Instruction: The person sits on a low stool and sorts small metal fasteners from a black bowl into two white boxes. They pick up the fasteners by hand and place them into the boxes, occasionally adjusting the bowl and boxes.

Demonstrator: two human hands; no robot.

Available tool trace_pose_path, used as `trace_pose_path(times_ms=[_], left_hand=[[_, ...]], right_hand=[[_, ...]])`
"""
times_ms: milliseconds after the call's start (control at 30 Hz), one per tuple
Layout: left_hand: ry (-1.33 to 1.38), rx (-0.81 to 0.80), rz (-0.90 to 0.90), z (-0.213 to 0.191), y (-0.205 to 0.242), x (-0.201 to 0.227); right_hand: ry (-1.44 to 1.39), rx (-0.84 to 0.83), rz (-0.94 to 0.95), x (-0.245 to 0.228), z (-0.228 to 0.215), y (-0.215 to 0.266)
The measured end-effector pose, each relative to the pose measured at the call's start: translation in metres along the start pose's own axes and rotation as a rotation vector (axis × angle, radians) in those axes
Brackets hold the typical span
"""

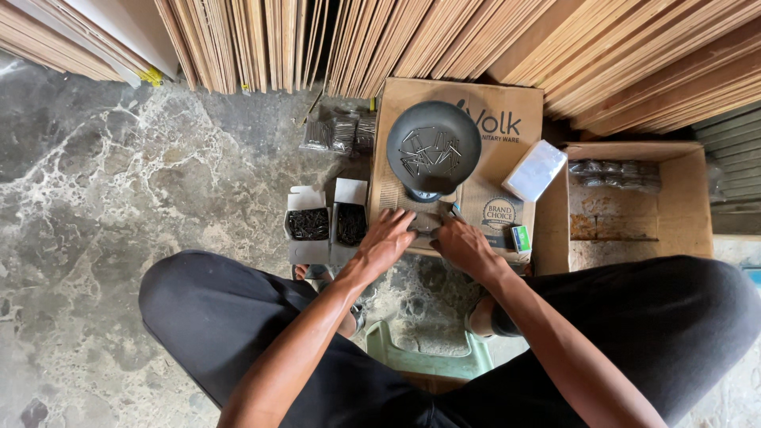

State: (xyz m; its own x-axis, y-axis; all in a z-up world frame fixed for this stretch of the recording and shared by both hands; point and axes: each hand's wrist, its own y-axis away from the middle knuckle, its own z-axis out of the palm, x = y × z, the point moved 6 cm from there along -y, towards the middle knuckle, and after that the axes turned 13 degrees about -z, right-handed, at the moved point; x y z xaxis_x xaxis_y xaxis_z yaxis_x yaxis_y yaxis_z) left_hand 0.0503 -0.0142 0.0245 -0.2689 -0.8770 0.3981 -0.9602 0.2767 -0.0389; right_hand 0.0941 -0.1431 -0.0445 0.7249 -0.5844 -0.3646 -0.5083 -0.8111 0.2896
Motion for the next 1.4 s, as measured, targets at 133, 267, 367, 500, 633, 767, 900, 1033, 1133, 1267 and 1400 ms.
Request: trace_pose_path(times_ms=[133,267,367,500,633,767,900,1033,1133,1267,1400], left_hand=[[-0.001,0.029,-0.001,-0.004,0.002,0.006],[0.033,0.232,0.111,-0.012,0.0,0.008],[0.086,0.304,0.152,0.004,0.002,0.003],[0.058,0.261,0.082,0.015,0.0,-0.007],[-0.033,0.271,0.033,0.027,-0.003,0.0],[-0.03,0.282,0.055,0.006,-0.004,0.008],[-0.081,0.267,0.053,0.021,-0.005,0.007],[-0.116,0.265,0.065,0.023,-0.005,0.007],[-0.11,0.268,0.086,0.031,-0.004,0.005],[-0.083,0.227,0.076,0.021,-0.003,0.008],[-0.068,0.205,0.054,0.01,-0.003,0.011]], right_hand=[[-0.292,0.081,-0.019,-0.023,-0.056,0.004],[-0.3,0.308,0.067,0.006,-0.086,-0.023],[-0.16,0.356,0.119,0.037,-0.075,-0.05],[-0.069,0.386,0.114,0.048,-0.063,-0.089],[-0.074,0.372,0.122,0.059,-0.046,-0.111],[0.033,0.397,0.112,0.062,-0.041,-0.119],[0.2,0.356,0.024,0.087,0.001,-0.136],[0.315,0.343,-0.032,0.073,-0.018,-0.136],[0.379,0.38,-0.101,0.064,-0.027,-0.132],[0.359,0.357,-0.09,0.064,-0.037,-0.124],[0.083,0.385,-0.008,0.068,-0.055,-0.104]])
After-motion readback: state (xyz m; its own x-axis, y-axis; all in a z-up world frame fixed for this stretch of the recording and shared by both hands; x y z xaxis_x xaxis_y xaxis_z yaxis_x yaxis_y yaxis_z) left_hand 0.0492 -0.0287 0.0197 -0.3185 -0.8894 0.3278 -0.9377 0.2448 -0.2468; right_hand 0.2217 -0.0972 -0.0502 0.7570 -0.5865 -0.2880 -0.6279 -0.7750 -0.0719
